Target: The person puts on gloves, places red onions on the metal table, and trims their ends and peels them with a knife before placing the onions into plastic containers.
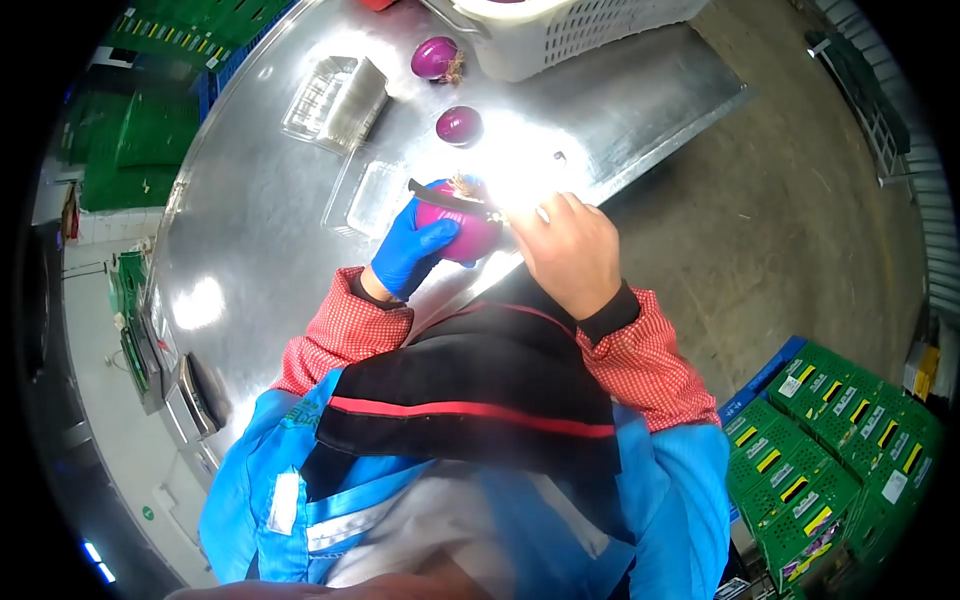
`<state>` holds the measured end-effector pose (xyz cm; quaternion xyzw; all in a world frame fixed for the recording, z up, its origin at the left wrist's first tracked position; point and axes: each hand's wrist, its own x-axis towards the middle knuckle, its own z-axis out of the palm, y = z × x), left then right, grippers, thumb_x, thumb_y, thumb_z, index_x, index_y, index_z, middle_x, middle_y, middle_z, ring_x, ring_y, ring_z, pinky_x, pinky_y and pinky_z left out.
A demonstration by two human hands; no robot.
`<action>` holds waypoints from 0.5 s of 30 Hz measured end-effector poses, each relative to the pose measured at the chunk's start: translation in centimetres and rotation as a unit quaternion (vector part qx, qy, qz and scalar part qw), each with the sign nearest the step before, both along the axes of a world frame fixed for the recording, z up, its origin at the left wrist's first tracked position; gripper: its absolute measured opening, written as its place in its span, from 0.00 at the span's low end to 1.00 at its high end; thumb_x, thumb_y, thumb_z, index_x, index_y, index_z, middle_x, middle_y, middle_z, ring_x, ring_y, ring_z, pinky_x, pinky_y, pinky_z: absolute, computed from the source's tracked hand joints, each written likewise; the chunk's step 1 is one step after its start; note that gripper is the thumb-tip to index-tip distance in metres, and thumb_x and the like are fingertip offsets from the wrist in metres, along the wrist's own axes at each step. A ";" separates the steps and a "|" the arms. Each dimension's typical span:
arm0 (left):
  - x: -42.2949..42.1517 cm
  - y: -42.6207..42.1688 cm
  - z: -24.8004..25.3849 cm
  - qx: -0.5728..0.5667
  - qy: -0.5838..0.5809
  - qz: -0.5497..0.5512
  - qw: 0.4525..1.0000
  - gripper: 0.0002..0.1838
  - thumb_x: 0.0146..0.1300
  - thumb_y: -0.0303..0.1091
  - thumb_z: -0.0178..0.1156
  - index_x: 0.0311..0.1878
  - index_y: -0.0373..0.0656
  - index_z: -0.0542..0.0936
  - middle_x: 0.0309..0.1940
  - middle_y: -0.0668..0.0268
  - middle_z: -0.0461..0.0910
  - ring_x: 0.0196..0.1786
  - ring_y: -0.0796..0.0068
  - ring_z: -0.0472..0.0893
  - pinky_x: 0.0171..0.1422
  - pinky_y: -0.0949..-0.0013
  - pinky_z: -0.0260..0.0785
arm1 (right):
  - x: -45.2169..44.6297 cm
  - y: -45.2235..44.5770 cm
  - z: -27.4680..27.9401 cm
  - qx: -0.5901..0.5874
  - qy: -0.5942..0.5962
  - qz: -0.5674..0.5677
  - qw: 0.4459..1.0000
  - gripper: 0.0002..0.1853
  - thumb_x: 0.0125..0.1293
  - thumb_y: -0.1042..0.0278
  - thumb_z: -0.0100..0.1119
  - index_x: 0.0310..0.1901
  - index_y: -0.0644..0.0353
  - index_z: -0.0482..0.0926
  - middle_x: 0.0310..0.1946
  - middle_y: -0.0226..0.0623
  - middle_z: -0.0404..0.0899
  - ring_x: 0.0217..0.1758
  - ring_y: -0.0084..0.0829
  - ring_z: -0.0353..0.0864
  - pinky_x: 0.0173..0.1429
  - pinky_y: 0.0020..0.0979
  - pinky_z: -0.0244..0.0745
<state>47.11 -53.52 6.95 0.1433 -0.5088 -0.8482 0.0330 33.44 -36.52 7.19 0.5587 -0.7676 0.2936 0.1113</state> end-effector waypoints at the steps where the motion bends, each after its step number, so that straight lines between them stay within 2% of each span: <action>1: 0.0 0.1 0.1 0.018 0.008 -0.005 1.000 0.31 0.65 0.38 0.62 0.67 0.36 0.65 0.57 0.62 0.74 0.60 0.72 0.73 0.65 0.68 0.67 | 0.1 0.0 -0.1 -0.008 0.000 0.004 1.000 0.17 0.53 0.75 0.63 0.46 0.54 0.80 0.26 0.32 0.69 0.28 0.33 0.75 0.31 0.32 0.71; 5: 0.3 0.6 0.4 0.074 0.017 -0.032 0.997 0.31 0.65 0.38 0.62 0.67 0.35 0.65 0.60 0.60 0.72 0.63 0.70 0.71 0.68 0.66 0.64 | -1.0 0.9 -2.2 -0.021 0.006 0.009 1.000 0.17 0.54 0.76 0.62 0.47 0.54 0.80 0.27 0.33 0.70 0.29 0.35 0.75 0.32 0.33 0.71; 8: 0.2 0.9 1.7 0.141 0.056 -0.038 0.988 0.35 0.61 0.39 0.65 0.68 0.36 0.64 0.62 0.60 0.71 0.65 0.68 0.69 0.69 0.64 0.63 | -2.9 2.1 -5.3 -0.029 0.009 -0.087 0.996 0.16 0.56 0.77 0.59 0.47 0.54 0.80 0.28 0.35 0.72 0.30 0.36 0.76 0.33 0.34 0.72; 9: 0.1 0.7 1.7 0.088 0.062 -0.032 0.994 0.36 0.59 0.39 0.67 0.68 0.37 0.64 0.62 0.60 0.70 0.65 0.68 0.70 0.69 0.64 0.63 | -3.4 2.4 -4.8 -0.015 -0.057 -0.131 0.990 0.15 0.58 0.78 0.57 0.47 0.54 0.80 0.29 0.36 0.74 0.30 0.38 0.76 0.34 0.35 0.72; 11: 0.2 0.1 1.0 -0.018 0.076 -0.002 0.997 0.38 0.57 0.39 0.69 0.68 0.37 0.64 0.62 0.60 0.70 0.64 0.68 0.70 0.68 0.64 0.64 | -3.3 2.4 -3.8 -0.061 -0.083 -0.106 0.989 0.15 0.58 0.78 0.57 0.48 0.54 0.80 0.28 0.36 0.73 0.30 0.38 0.76 0.34 0.35 0.72; 12: -0.2 0.2 -0.1 -0.088 0.078 0.055 0.992 0.39 0.54 0.38 0.71 0.67 0.38 0.65 0.60 0.61 0.71 0.62 0.68 0.72 0.66 0.64 0.66 | -2.2 2.4 -3.0 -0.080 -0.105 -0.095 0.987 0.15 0.58 0.78 0.56 0.48 0.54 0.80 0.28 0.37 0.73 0.30 0.38 0.76 0.34 0.35 0.72; 14: -0.7 0.2 -0.8 -0.097 0.073 0.075 0.990 0.36 0.57 0.39 0.69 0.66 0.38 0.66 0.58 0.61 0.71 0.60 0.70 0.73 0.63 0.66 0.69 | -0.8 1.6 -1.5 -0.080 -0.067 -0.055 0.993 0.17 0.53 0.79 0.58 0.46 0.56 0.81 0.27 0.37 0.72 0.29 0.37 0.75 0.33 0.35 0.71; 15: -0.9 0.0 -0.6 -0.040 0.074 0.041 0.996 0.35 0.58 0.41 0.67 0.66 0.37 0.66 0.58 0.61 0.71 0.59 0.70 0.73 0.62 0.66 0.69 | -0.3 1.2 -0.8 -0.086 -0.060 -0.040 0.994 0.17 0.52 0.79 0.58 0.46 0.56 0.81 0.26 0.36 0.71 0.28 0.37 0.75 0.32 0.35 0.71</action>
